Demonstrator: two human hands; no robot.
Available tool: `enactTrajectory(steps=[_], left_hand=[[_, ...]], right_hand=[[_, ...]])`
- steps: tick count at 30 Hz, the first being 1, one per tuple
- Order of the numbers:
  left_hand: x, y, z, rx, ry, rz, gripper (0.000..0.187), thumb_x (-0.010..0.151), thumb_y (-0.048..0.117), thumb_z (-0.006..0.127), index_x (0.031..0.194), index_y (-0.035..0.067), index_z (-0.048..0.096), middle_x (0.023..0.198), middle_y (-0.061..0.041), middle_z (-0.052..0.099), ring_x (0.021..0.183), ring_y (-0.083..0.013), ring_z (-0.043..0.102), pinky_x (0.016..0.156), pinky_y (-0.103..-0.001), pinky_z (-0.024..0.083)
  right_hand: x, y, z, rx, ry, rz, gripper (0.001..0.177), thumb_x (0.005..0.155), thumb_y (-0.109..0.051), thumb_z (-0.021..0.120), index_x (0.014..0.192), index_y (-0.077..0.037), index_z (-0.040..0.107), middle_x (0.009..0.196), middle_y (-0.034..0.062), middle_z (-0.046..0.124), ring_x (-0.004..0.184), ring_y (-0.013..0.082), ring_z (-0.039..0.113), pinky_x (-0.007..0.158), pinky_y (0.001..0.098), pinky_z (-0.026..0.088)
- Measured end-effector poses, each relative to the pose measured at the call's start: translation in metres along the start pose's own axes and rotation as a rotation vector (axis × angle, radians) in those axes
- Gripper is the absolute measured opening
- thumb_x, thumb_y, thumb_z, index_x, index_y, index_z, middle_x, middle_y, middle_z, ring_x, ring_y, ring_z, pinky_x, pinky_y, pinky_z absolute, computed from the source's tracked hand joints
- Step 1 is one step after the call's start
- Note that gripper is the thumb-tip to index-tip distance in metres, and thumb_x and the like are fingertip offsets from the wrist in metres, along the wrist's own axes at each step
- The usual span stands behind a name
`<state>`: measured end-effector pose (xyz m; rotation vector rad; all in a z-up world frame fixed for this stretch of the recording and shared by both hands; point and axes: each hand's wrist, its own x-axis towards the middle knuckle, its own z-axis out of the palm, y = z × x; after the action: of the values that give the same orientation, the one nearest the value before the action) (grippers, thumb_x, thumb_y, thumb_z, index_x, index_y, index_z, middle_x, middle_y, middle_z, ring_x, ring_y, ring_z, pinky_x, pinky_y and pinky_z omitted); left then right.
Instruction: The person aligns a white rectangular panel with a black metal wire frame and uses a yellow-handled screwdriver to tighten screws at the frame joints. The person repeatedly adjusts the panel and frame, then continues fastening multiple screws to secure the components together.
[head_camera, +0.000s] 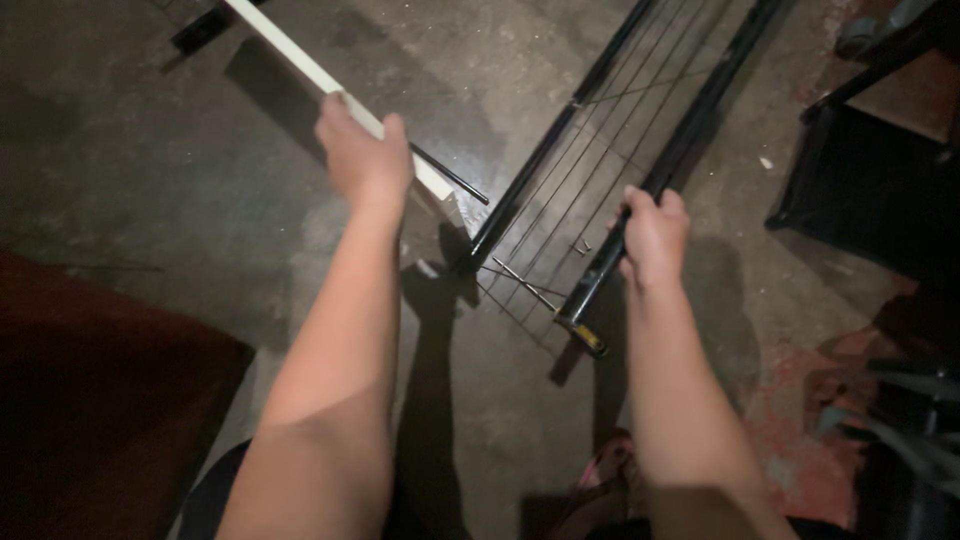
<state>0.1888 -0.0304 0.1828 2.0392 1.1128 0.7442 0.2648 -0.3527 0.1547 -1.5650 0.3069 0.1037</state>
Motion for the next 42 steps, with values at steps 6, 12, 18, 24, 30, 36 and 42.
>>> enactTrajectory(steps=[6,12,18,24,30,36,42], left_hand=[[0.002,-0.02,0.013,-0.084,-0.115,0.214,0.071,0.088,0.027,0.076,0.147,0.005,0.044,0.144,-0.022,0.052,0.131,-0.0402,0.056,0.109,-0.045,0.045],[-0.013,-0.014,0.006,-0.023,-0.019,0.243,0.047,0.088,0.025,0.076,0.131,0.011,0.061,0.151,-0.029,0.041,0.122,-0.0437,0.059,0.101,-0.044,0.049],[-0.017,-0.001,0.002,-0.008,-0.048,0.207,0.022,0.092,0.033,0.073,0.102,0.014,0.074,0.16,-0.02,0.039,0.093,-0.0321,0.074,0.086,-0.041,0.057],[-0.01,-0.019,-0.007,0.051,-0.198,0.368,0.042,0.095,0.051,0.075,0.112,0.012,0.076,0.164,-0.012,0.041,0.114,-0.0314,0.072,0.098,-0.041,0.056],[-0.014,-0.013,-0.021,0.018,-0.332,0.519,0.075,0.082,0.054,0.078,0.129,-0.003,0.066,0.158,-0.027,0.034,0.128,-0.0422,0.057,0.102,-0.046,0.048],[-0.016,-0.031,-0.021,-0.028,-0.241,0.58,0.053,0.094,0.046,0.072,0.13,0.008,0.072,0.16,-0.019,0.042,0.127,-0.04,0.06,0.106,-0.046,0.049],[0.002,-0.043,-0.021,-0.124,-0.33,0.609,0.041,0.1,0.043,0.068,0.132,0.018,0.073,0.159,-0.009,0.049,0.119,-0.0337,0.063,0.107,-0.044,0.05]], right_hand=[[0.002,0.016,0.044,0.134,-0.084,-0.169,0.012,0.098,-0.009,0.067,0.106,0.001,0.064,0.085,0.0054,0.069,0.069,0.0124,0.066,0.061,0.0281,0.055],[-0.006,0.017,0.082,0.077,-0.041,-0.155,0.016,0.099,-0.015,0.064,0.107,-0.001,0.061,0.077,0.0041,0.062,0.058,0.0122,0.058,0.052,0.0291,0.05],[-0.015,0.001,0.12,0.064,0.006,-0.219,0.014,0.101,-0.016,0.063,0.108,-0.003,0.063,0.078,0.0008,0.062,0.06,0.0087,0.056,0.052,0.0273,0.047],[-0.007,-0.002,0.127,0.122,-0.002,-0.204,0.012,0.1,-0.015,0.062,0.104,-0.003,0.062,0.071,0.0009,0.059,0.053,0.0098,0.052,0.046,0.027,0.043],[0.032,0.017,0.095,0.153,-0.053,-0.216,0.014,0.102,-0.015,0.063,0.108,-0.002,0.061,0.074,0.001,0.06,0.058,0.0095,0.057,0.051,0.0273,0.051],[0.045,0.024,0.059,0.179,-0.047,-0.163,0.016,0.103,-0.017,0.062,0.111,-0.004,0.061,0.076,0.0022,0.061,0.06,0.0118,0.059,0.051,0.0284,0.052],[0.051,0.027,0.051,0.144,-0.093,-0.177,0.018,0.103,-0.016,0.064,0.114,-0.003,0.059,0.079,0.0049,0.061,0.062,0.0145,0.059,0.054,0.0291,0.053]])
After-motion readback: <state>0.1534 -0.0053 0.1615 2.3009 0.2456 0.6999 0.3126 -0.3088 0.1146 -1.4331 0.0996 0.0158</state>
